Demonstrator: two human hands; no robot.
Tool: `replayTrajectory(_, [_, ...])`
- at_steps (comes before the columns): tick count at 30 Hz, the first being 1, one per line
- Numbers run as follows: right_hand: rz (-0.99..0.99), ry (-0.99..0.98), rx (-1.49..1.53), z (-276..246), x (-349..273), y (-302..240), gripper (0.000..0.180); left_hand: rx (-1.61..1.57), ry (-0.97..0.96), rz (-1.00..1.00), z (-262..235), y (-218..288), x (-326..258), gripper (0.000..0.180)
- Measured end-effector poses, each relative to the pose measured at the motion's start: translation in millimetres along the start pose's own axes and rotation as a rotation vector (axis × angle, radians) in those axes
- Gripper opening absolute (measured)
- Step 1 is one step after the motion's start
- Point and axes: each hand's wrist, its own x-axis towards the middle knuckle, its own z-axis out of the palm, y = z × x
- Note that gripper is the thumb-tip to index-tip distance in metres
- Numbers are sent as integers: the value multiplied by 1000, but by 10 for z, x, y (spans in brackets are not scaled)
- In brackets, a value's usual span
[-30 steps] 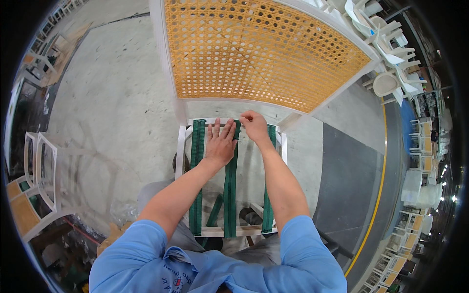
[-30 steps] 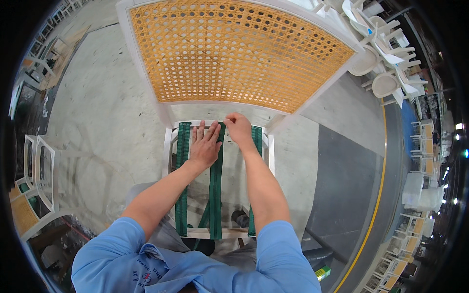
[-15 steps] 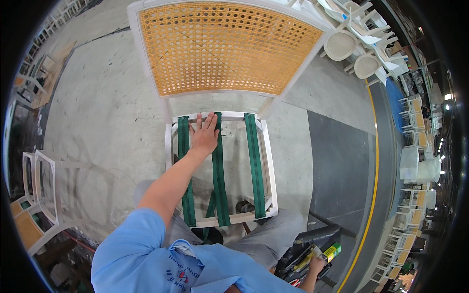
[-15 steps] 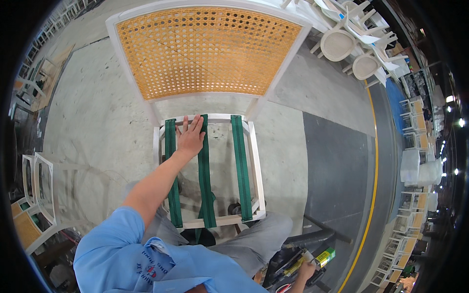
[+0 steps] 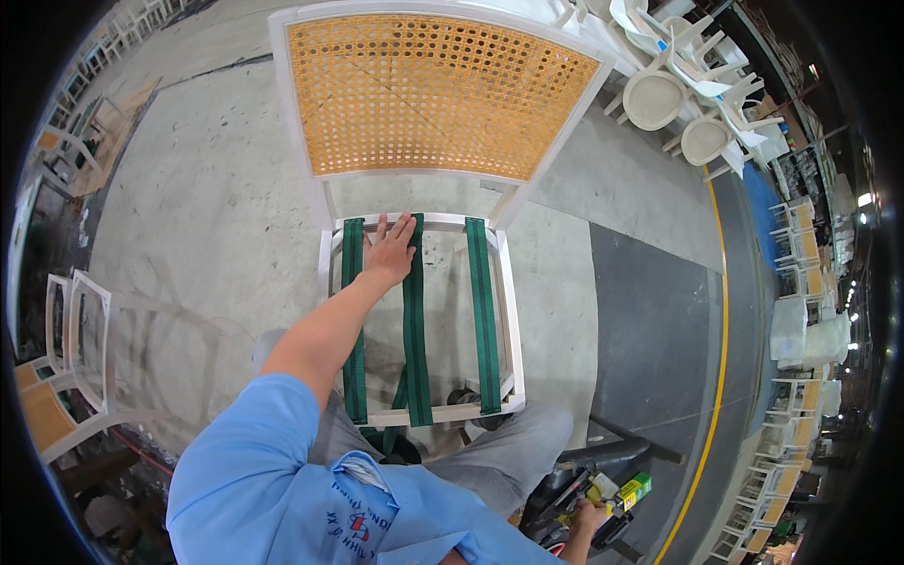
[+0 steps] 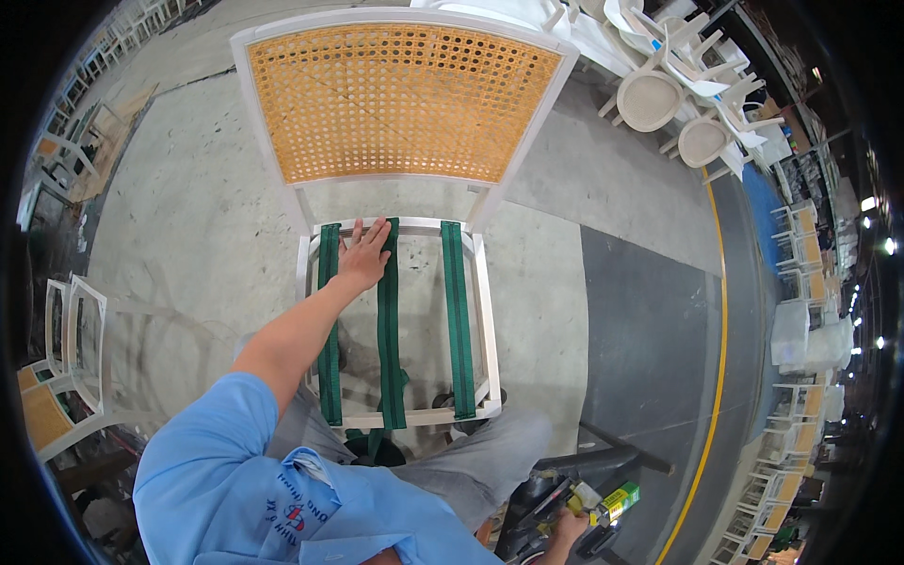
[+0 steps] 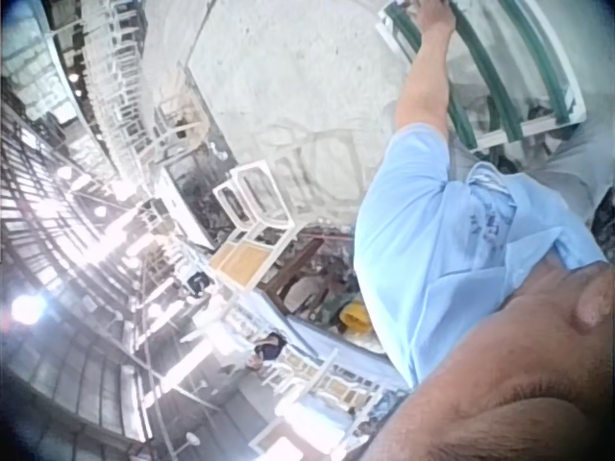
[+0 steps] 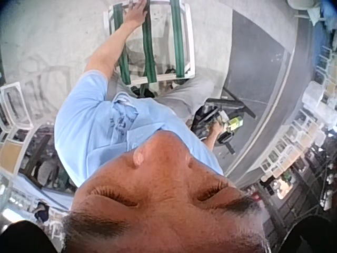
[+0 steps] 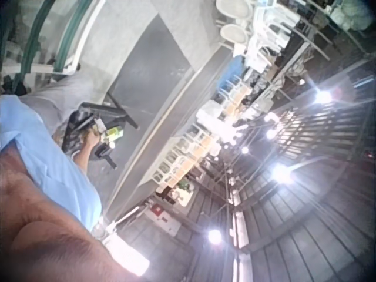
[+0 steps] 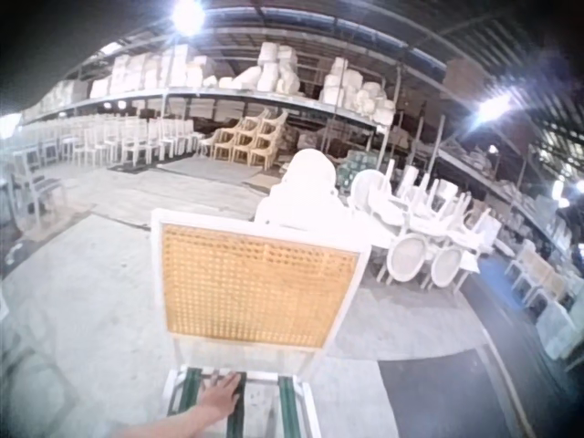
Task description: The person sits on the floor and attaches green webbing straps to a white chair frame. They position each strap, staple it in place with a pneumatic stapler, and trim the excess with scissors. The process repeats for multiple straps until the seat base is covered.
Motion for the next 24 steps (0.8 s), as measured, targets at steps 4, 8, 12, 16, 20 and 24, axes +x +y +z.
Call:
replayTrajectory(4, [-180, -86, 139, 106, -214, -570, 52, 23, 28, 8, 46, -106, -3, 65])
replayTrajectory(8, [-364, -289, 276, 353, -443, -1718, 40, -3, 22, 26, 120, -130, 11, 63])
replayTrajectory(12, [-409, -701, 369, 1184, -837, -3029, 34, -29, 96, 33, 141, -156, 21, 61])
replayTrajectory(16, [-508, -1134, 270, 2536, -1487, -3987, 28, -69, 132, 7, 177, -225, 7, 60])
replayTrajectory(20, [-421, -1242, 162, 3627, -1898, -4420, 28, -121, 142, 4, 191, -182, 22, 58])
replayTrajectory(24, [-423, -1247, 43, 4238, -2006, -4560, 28, -199, 170, 18, 208, -224, 28, 58])
